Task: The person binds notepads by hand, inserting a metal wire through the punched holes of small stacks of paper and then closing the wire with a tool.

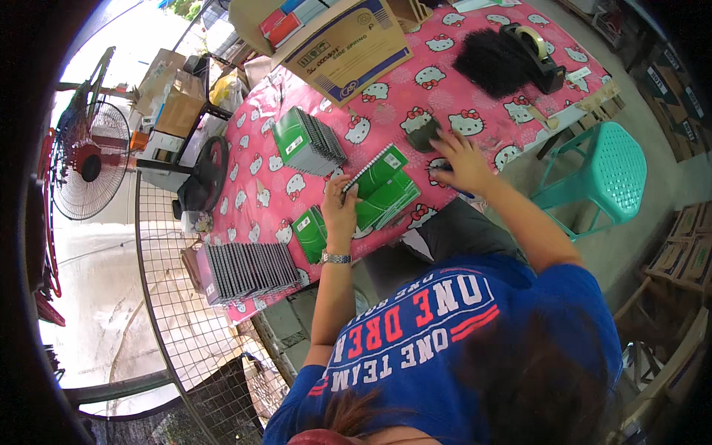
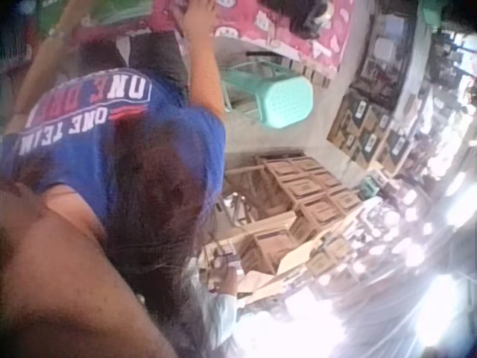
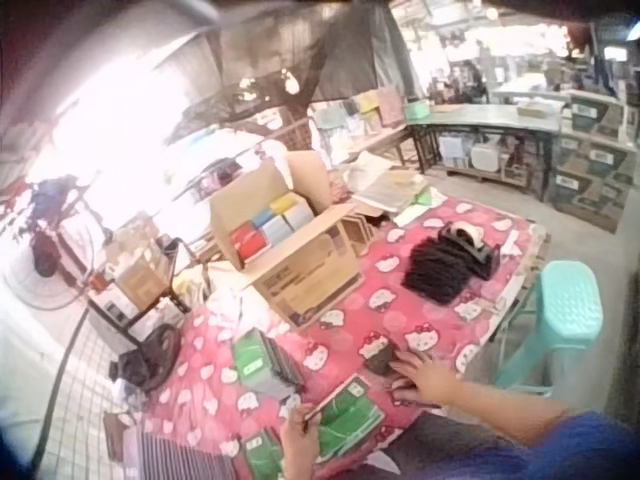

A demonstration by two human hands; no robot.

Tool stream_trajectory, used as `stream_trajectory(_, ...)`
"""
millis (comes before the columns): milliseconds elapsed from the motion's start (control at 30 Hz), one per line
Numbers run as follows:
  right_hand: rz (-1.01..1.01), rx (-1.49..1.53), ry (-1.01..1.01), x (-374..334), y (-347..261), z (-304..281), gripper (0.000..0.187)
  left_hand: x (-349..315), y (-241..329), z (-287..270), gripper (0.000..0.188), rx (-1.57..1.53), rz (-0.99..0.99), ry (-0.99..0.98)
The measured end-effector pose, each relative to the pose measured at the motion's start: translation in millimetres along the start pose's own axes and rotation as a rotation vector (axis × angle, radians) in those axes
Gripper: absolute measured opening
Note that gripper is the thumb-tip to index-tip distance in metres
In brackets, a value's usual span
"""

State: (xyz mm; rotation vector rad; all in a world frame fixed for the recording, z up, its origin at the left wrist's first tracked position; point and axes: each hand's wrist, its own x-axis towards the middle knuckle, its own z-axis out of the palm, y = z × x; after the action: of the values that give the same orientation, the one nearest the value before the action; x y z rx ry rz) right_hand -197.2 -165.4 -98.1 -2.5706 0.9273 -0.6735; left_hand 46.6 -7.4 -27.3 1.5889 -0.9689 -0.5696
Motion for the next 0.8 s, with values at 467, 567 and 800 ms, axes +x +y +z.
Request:
stream_trajectory(467, -0.29, 0.286, -0.009, 17.0, -128.6, -26.4, 0.058, -6.0, -18.1, 6.6, 0.015, -0.125, 0.011, 0.091)
stream_trajectory(567, -0.326, 0.189, 0.004, 24.5, -133.1, -24.0, 0.058, -7.5, -19.2, 6.2, 0.011, -0.013, 0.029, 0.115)
stream_trajectory(800, -0.06, 0.709, -0.293, 29.1, -132.2, -11.8, 0.054, -11.5, -21.4, 6.7, 0.013, -0.067, 0.059, 0.158)
